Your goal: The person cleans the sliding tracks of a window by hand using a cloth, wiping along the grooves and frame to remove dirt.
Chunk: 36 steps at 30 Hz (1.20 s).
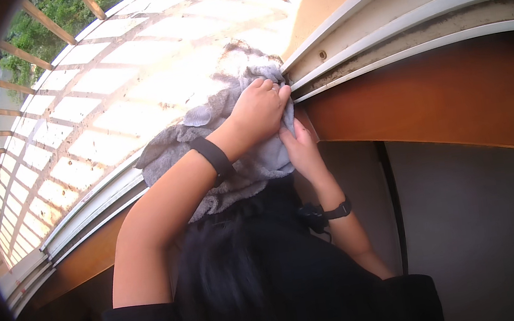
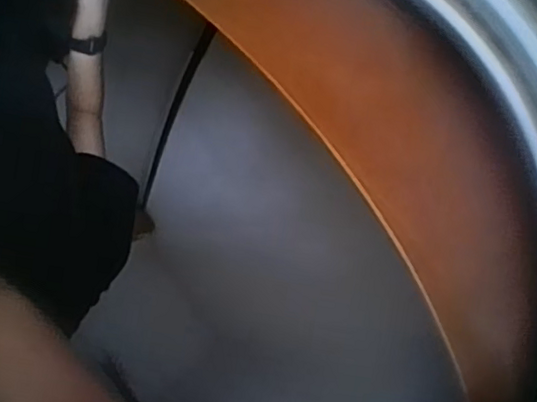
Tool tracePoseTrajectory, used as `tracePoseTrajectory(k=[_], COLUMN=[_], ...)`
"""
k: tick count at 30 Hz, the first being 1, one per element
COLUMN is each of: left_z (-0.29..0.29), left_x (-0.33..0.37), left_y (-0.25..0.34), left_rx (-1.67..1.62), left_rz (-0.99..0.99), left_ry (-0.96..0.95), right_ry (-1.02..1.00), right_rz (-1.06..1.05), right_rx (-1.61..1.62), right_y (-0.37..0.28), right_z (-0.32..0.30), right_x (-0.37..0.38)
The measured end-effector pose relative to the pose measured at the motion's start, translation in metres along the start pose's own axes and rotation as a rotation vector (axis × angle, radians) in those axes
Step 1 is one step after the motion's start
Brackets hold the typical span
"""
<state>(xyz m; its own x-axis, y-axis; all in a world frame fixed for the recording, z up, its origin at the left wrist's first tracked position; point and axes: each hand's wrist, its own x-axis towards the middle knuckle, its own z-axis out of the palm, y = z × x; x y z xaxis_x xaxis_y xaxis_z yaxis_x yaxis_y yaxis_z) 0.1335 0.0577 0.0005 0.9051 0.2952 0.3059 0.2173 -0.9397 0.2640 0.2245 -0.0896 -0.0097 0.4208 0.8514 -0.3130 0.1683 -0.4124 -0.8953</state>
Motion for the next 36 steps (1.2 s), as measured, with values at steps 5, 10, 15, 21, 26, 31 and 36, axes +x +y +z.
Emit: tracePoseTrajectory(k=[5, 10, 15, 21, 26, 31, 36], left_z=[-0.036, 0.005, -0.003, -0.007, -0.033, -0.049, -0.056], left_x=[-0.028, -0.007, 0.010, -0.002, -0.033, -0.055, -0.083], left_y=[-0.024, -0.016, -0.026, -0.018, -0.026, -0.028, -0.026], left_rx=[-0.348, -0.688, -0.421, -0.155, -0.182, -0.471, -0.496], left_rz=[-0.178, -0.150, -0.021, 0.063, -0.051, -0.265, -0.321], left_ry=[-0.209, 0.037, -0.111, 0.025, -0.075, 0.092, 0.420], right_ry=[-0.088, 0.053, 0.078, 0.067, -0.056, -0.066, -0.095], right_rz=[-0.094, -0.116, -0.092, -0.104, -0.144, -0.248, -0.451], right_rx=[-0.113, -0.121, -0.065, -0.049, -0.091, -0.241, -0.345], right_y=[-0.023, -0.021, -0.002, -0.010, -0.028, -0.049, -0.079], right_z=[0.011, 0.011, 0.006, 0.011, 0.019, 0.027, 0.032], right_x=[-0.011, -0.009, -0.008, -0.005, -0.011, -0.013, -0.018])
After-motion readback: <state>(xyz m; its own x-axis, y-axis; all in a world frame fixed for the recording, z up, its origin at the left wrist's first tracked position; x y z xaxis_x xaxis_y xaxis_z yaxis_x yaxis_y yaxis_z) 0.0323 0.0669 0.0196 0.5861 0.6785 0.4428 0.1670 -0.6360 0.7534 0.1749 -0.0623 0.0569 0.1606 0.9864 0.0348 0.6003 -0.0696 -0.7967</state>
